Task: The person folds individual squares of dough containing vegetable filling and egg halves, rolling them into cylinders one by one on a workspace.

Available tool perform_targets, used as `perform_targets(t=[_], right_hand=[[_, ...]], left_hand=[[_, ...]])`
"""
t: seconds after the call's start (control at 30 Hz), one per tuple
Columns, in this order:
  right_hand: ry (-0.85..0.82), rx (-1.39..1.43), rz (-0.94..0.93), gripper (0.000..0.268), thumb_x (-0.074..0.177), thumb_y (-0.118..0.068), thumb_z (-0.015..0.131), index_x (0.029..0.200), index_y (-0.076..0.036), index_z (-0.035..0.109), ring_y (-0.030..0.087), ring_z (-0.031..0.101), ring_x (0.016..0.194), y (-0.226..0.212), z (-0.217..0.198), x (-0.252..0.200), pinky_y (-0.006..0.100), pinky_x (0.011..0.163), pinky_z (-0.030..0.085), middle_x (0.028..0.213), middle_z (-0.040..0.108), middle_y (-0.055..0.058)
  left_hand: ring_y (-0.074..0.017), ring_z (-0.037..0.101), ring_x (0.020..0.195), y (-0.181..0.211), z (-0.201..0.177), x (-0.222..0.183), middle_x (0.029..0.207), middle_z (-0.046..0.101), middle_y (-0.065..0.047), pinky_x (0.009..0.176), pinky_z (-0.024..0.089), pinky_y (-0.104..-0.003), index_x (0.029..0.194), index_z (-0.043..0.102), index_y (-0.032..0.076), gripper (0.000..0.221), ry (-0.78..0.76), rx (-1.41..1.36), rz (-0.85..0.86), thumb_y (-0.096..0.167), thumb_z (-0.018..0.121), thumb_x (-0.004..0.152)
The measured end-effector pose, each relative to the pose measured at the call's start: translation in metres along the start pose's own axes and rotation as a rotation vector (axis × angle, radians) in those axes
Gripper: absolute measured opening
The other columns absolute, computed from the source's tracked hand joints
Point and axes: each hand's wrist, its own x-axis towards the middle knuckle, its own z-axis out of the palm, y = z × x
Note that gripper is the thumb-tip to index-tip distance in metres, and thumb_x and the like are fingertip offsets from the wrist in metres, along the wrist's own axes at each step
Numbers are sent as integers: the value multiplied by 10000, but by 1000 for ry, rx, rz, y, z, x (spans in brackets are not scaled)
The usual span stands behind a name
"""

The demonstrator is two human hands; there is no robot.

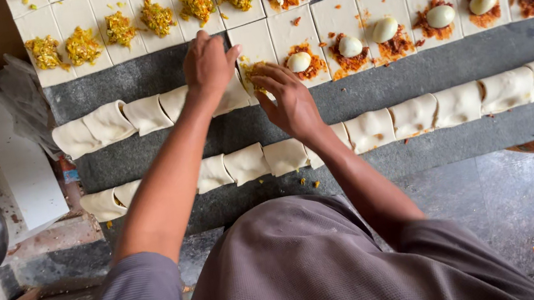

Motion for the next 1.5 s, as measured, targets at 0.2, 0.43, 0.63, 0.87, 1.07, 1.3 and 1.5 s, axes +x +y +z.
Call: perform_targets(t=[0.2,0.43,0.63,0.87,1.07,1.3,1.5], right_hand=[[65,81,97,180,922,-28,745,1100,-12,727,344,687,1167,-9,-18,-12,430,986,564,1235,715,158],[118,126,168,190,925,-1,737,1115,-17,733,302,735,1096,4,-32,-15,391,954,593,1189,737,148],[209,88,201,191,934,1,733,1124,-12,732,292,750,1057,-5,-42,-33,375,906,599,1147,749,154],[210,90,243,166,935,-10,737,1101,-8,734,245,769,965,-37,-45,-69,339,845,605,1087,761,144],[249,-40,229,158,934,-27,749,1091,-9,745,232,768,949,-58,-63,-103,327,836,602,1047,767,137],[308,-181,333,147,961,-96,738,1098,-50,764,195,767,966,-66,-87,-151,319,829,629,1048,784,105],[330,-223,471,131,976,-133,729,1078,-63,770,196,781,946,-75,-92,-179,337,808,636,1022,795,103]], left_hand=[[-289,697,847,19,16,6,865,717,-93,747,544,-438,893,672,80,217,340,-274,3,266,777,933],[-257,685,622,27,7,22,693,672,-108,586,502,-385,1156,455,60,470,160,-692,12,151,821,875],[-266,702,921,16,-17,-70,968,729,-95,859,516,-424,1186,537,69,347,410,-397,481,65,746,909],[-258,677,1062,6,16,-154,1063,710,-79,963,486,-427,1265,592,93,355,322,-172,640,114,773,960],[-340,595,1149,30,20,-120,1186,671,-186,1004,443,-490,1334,548,55,761,385,-84,526,291,881,691],[-344,546,1257,38,33,-77,1249,616,-184,1231,274,-590,1377,542,38,696,135,42,384,319,886,841],[-429,465,1272,47,34,-64,1291,526,-247,1185,185,-614,1417,465,45,1058,149,37,229,418,982,573]])
